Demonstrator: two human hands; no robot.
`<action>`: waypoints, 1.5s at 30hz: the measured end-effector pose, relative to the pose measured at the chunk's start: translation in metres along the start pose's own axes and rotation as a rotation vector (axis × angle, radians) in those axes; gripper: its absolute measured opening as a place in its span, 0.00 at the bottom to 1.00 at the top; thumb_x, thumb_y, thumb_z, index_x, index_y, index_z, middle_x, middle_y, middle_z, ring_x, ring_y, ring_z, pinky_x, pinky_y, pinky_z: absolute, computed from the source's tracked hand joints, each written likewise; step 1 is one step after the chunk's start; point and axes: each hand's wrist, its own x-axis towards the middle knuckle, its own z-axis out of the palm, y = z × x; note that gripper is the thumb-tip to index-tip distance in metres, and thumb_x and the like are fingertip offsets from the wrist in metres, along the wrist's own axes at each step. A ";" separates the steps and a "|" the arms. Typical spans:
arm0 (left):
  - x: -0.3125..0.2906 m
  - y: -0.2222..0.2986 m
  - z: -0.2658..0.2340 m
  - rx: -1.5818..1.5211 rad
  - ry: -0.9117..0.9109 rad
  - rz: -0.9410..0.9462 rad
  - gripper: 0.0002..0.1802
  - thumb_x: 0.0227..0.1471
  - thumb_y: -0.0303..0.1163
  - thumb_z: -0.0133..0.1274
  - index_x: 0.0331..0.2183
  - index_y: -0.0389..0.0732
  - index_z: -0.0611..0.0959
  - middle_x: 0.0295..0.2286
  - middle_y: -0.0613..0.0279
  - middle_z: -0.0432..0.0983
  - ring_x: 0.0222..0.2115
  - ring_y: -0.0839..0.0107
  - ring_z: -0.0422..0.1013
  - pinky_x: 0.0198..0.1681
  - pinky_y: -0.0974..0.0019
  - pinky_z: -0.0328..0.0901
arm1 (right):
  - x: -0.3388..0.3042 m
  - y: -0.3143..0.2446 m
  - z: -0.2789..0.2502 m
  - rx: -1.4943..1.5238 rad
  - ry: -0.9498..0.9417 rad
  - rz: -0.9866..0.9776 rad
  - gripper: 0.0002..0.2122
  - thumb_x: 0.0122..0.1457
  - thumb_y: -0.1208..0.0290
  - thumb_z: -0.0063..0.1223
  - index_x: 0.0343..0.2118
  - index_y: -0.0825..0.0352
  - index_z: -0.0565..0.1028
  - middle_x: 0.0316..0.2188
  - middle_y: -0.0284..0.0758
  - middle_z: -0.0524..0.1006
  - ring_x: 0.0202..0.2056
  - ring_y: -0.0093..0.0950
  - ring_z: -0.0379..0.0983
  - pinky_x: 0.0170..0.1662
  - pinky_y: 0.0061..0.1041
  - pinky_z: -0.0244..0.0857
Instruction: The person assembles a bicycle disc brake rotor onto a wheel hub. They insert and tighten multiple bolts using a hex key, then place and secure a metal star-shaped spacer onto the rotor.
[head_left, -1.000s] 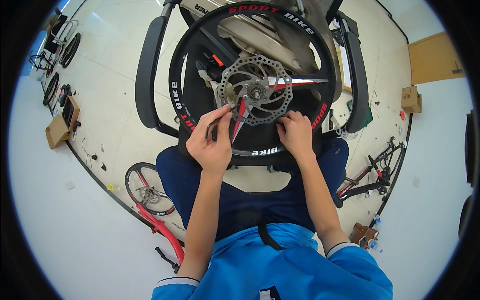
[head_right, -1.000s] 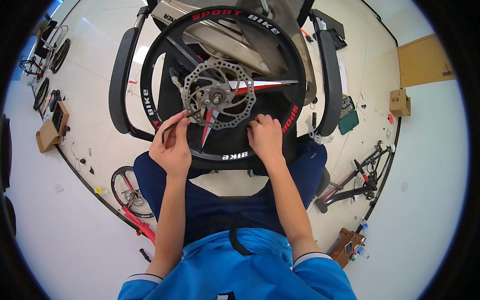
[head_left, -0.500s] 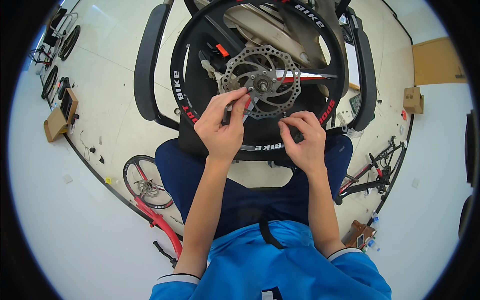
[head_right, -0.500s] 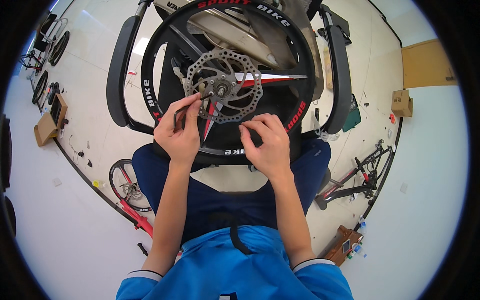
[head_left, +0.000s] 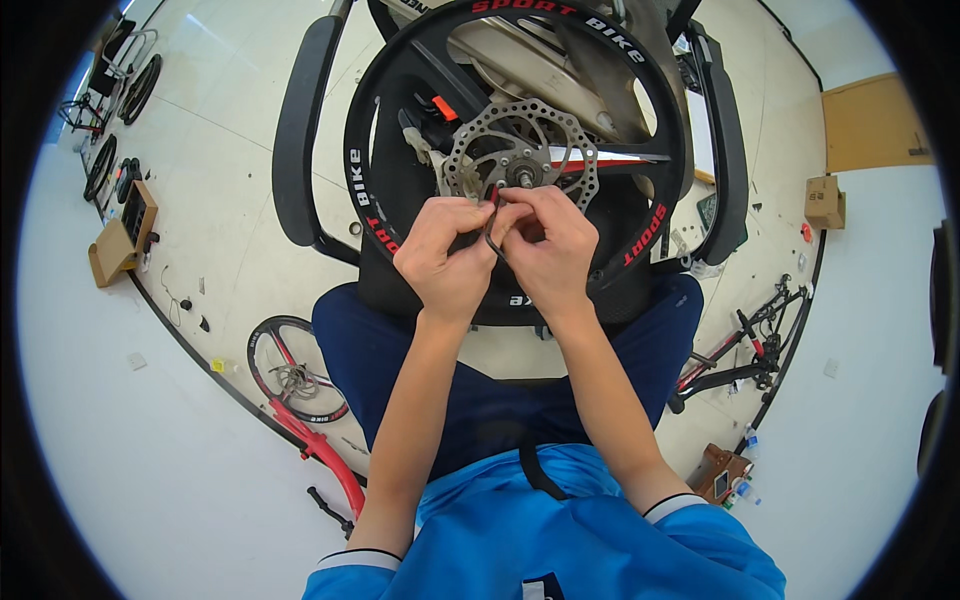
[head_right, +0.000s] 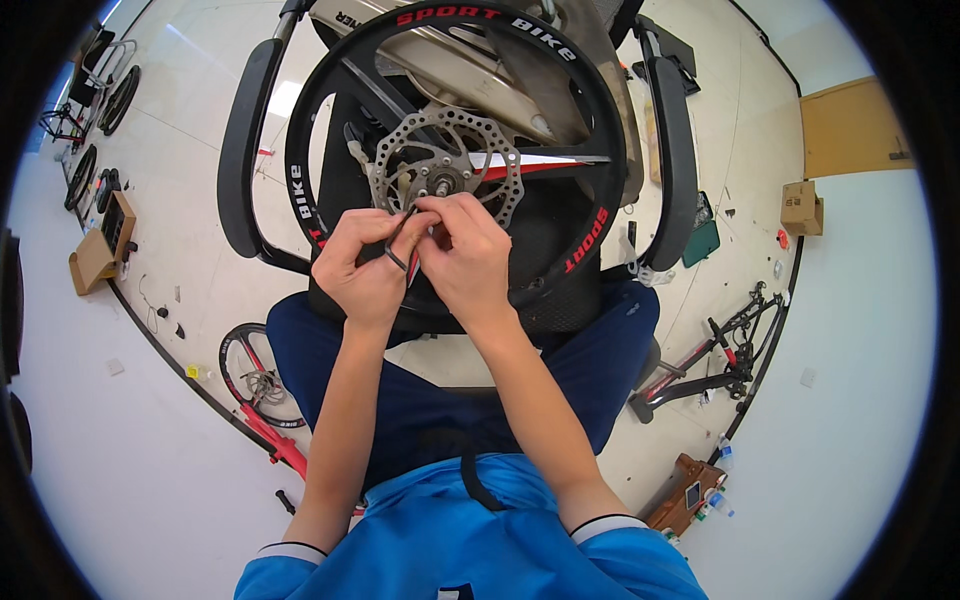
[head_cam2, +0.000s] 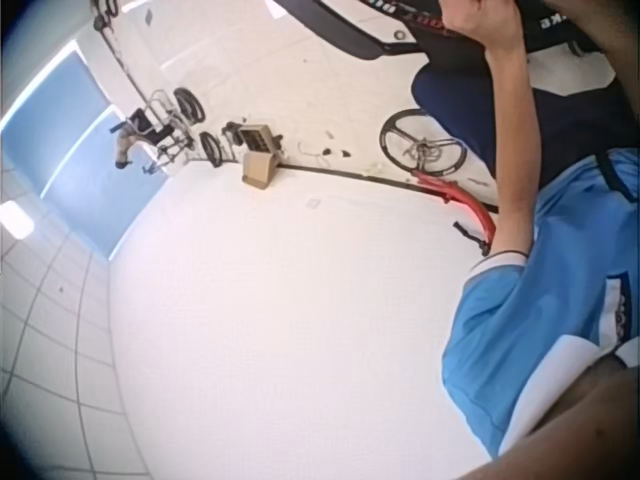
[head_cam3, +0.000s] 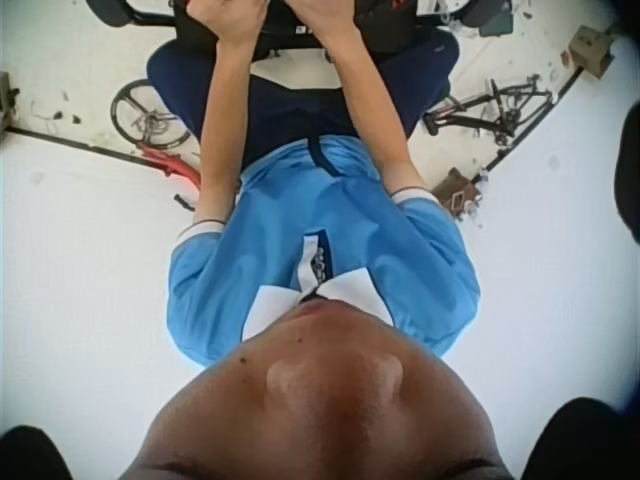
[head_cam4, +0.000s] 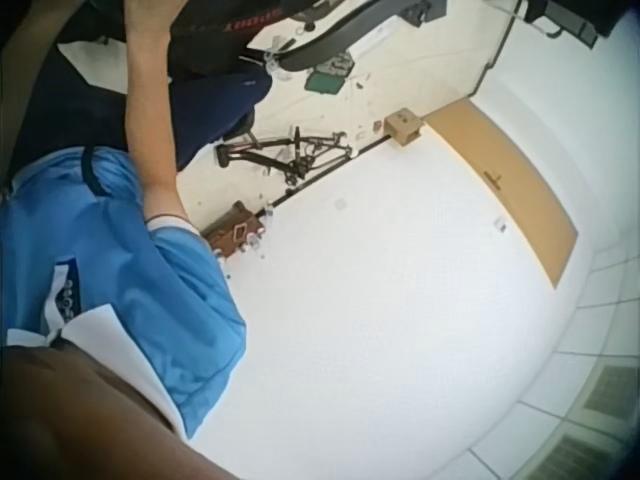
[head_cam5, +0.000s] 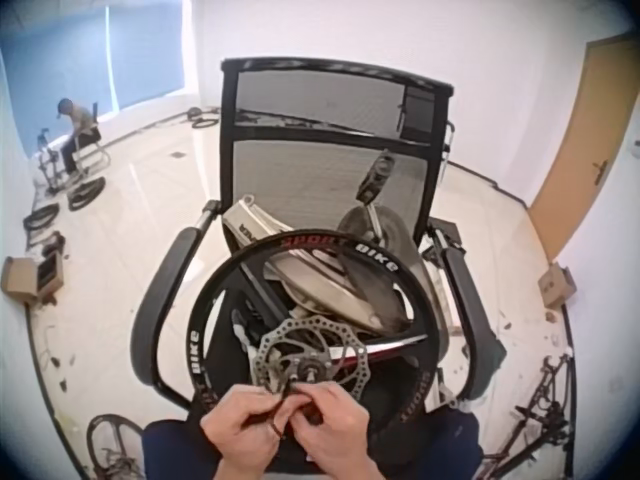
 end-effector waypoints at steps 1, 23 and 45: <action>0.000 0.000 -0.001 -0.013 -0.015 -0.003 0.14 0.38 0.17 0.71 0.30 0.33 0.85 0.29 0.56 0.82 0.29 0.68 0.77 0.34 0.70 0.72 | 0.000 0.005 0.003 -0.012 0.029 -0.057 0.12 0.47 0.84 0.63 0.36 0.70 0.81 0.29 0.35 0.77 0.23 0.23 0.75 0.26 0.21 0.69; 0.016 0.023 -0.007 0.018 -0.187 0.096 0.16 0.37 0.14 0.67 0.35 0.34 0.88 0.34 0.55 0.85 0.36 0.60 0.80 0.42 0.65 0.73 | -0.002 0.017 0.005 -0.006 0.008 -0.071 0.16 0.45 0.86 0.61 0.40 0.67 0.83 0.20 0.36 0.72 0.20 0.28 0.70 0.25 0.24 0.64; 0.005 0.008 -0.006 -0.040 -0.070 0.104 0.18 0.35 0.11 0.59 0.33 0.36 0.87 0.32 0.58 0.84 0.33 0.62 0.79 0.38 0.64 0.74 | -0.011 0.004 0.015 -0.020 0.162 -0.008 0.13 0.48 0.85 0.62 0.38 0.69 0.82 0.20 0.33 0.73 0.19 0.20 0.67 0.22 0.19 0.61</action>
